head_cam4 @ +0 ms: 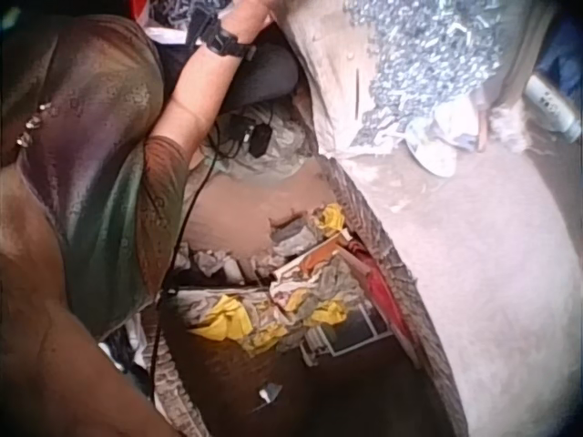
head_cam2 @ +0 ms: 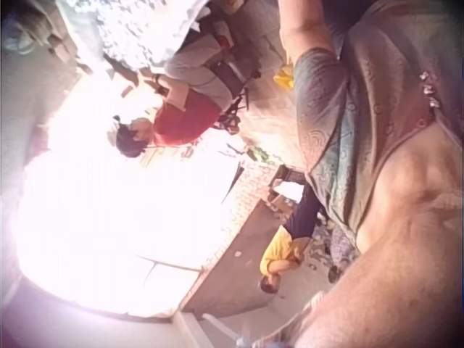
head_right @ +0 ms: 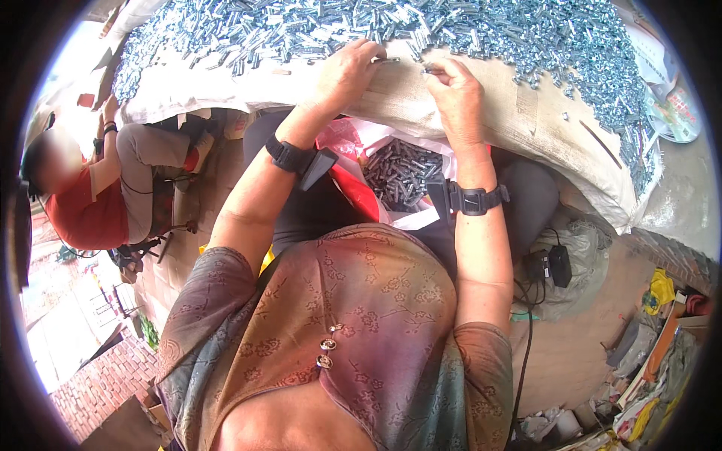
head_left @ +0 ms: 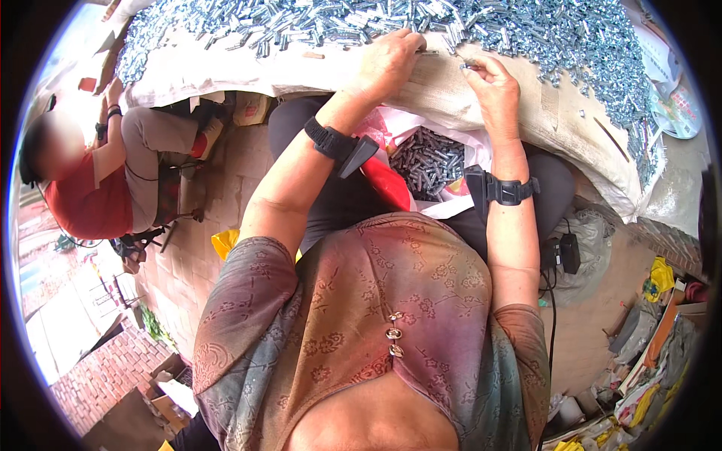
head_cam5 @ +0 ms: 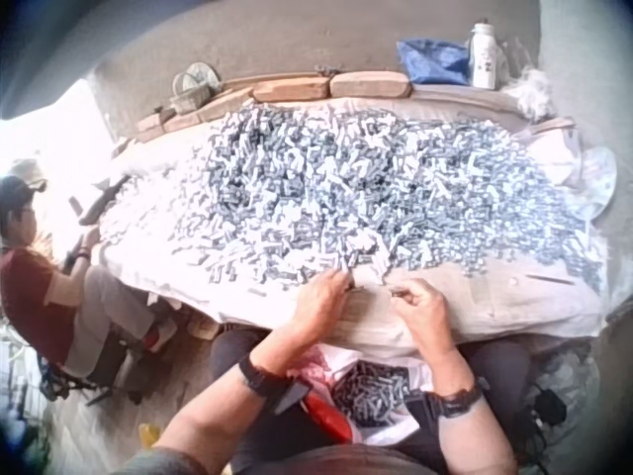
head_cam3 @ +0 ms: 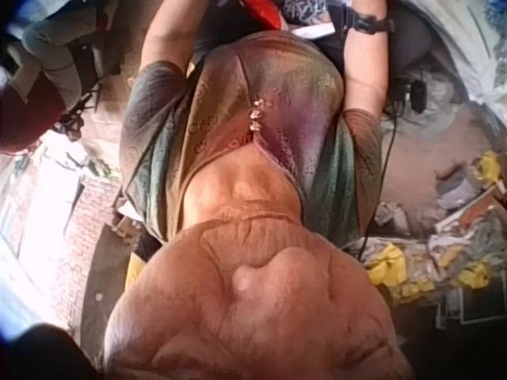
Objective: Sorting and inspecting small metal bolts at a table.
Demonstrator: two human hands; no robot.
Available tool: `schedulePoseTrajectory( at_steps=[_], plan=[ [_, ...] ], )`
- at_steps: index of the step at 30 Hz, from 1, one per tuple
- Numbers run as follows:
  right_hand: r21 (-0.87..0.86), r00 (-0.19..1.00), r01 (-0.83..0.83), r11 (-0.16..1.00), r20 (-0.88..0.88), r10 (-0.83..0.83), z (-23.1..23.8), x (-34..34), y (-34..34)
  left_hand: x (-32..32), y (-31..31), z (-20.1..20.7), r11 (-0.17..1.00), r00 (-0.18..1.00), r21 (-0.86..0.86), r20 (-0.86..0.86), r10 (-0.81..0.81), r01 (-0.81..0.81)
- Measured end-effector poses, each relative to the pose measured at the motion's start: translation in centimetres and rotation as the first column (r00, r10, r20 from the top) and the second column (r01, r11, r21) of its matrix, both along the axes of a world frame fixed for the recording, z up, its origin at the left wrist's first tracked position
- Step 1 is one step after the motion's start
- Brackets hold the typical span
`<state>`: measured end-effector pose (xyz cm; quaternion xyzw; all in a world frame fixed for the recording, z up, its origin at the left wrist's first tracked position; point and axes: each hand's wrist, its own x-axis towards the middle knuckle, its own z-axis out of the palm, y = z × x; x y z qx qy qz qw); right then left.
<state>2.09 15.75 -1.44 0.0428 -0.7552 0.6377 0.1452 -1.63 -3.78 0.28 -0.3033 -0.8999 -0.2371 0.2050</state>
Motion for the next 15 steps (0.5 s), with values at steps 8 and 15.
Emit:
schedulePoseTrajectory(
  at_steps=[8, 15],
  plan=[
    [-0.302, 0.977, -0.081, 0.950, 0.164, 0.136, 1.6, 1.5, -1.6, 2.2, -0.8, 1.0, 0.949, 0.939, 0.313, 0.308, -0.151, 0.050],
    [-0.350, 0.972, -0.114, 0.930, 0.153, 0.177, 1.0, 1.7, -1.8, 3.3, -0.6, 1.2, 0.844, 0.806, 0.536, 0.504, -0.311, -0.009]
  ],
)
